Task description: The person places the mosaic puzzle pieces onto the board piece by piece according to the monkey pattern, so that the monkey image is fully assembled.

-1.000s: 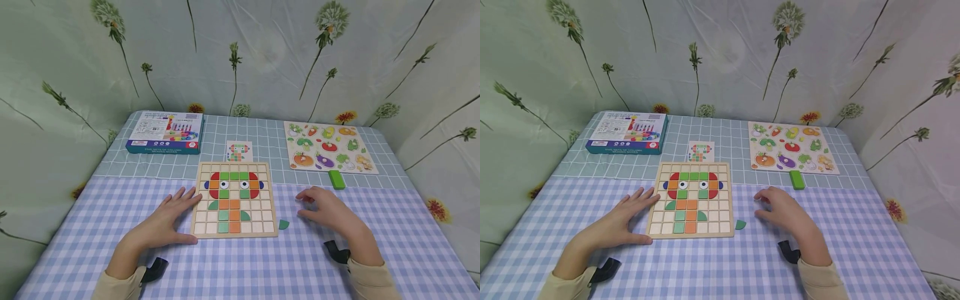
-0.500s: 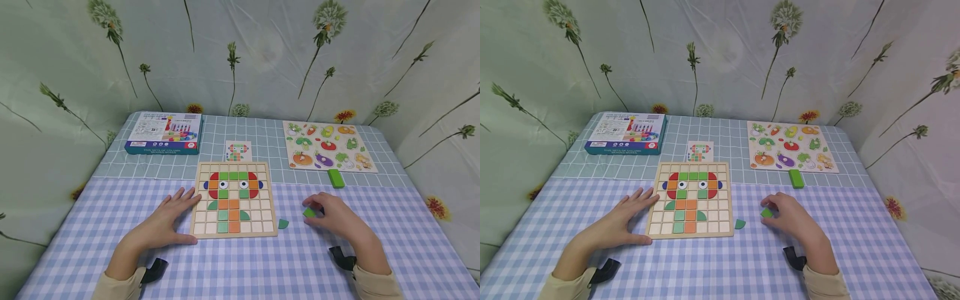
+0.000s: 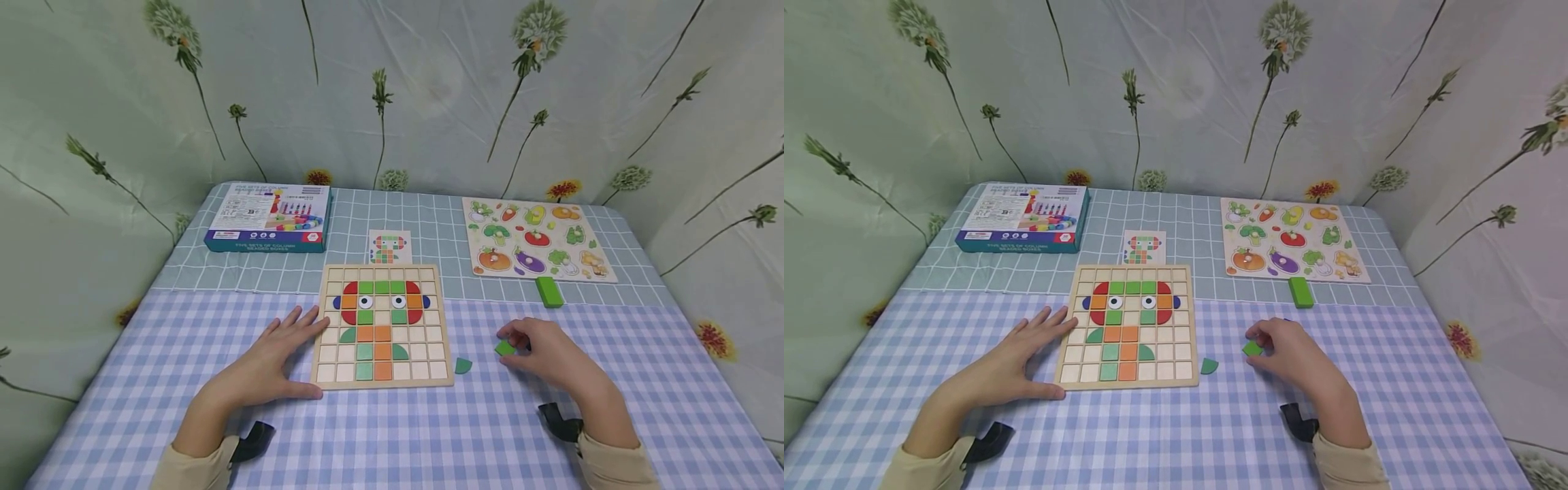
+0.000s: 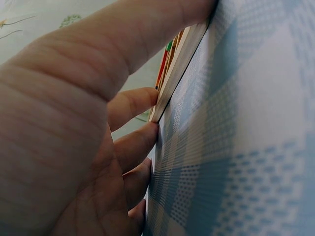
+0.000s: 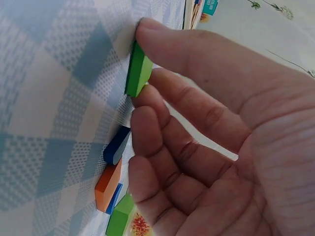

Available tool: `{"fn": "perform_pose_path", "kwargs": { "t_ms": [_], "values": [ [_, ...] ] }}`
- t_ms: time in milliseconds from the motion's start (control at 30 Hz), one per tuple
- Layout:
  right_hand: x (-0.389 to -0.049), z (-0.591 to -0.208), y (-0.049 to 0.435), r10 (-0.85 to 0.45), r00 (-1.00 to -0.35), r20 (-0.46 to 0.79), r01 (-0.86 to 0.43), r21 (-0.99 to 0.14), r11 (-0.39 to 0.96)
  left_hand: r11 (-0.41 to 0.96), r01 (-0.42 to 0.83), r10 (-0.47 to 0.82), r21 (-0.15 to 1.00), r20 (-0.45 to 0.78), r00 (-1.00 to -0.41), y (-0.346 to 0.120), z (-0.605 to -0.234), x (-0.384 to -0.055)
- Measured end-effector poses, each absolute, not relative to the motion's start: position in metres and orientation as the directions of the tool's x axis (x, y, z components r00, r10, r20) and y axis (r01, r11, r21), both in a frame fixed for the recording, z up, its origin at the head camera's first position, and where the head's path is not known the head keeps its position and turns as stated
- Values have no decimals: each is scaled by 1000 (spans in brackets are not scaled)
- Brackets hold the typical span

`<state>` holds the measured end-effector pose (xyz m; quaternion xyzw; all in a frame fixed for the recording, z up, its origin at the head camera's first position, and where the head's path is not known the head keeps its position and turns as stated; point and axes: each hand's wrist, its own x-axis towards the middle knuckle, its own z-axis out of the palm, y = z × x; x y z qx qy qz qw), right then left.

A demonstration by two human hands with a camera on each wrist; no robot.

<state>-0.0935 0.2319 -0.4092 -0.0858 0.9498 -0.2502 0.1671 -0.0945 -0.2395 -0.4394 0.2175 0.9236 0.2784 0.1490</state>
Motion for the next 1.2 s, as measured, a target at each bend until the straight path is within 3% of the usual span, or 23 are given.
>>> {"fn": "perform_pose_path", "kwargs": {
  "t_ms": [500,767,1200],
  "values": [
    [-112,-402,193,-375,-907,-192,-222,-539,813,747,315,483,586,-153,-862,-239,-439,-94],
    [-126,-394,156,-509,-846,-161,-361,-530,767,743,324,487,586,-140,-862,-239,-440,-93],
    [-136,-388,94,-656,-741,-145,-469,-588,659,741,323,487,589,-141,-862,-240,-440,-93]
  ]
}}
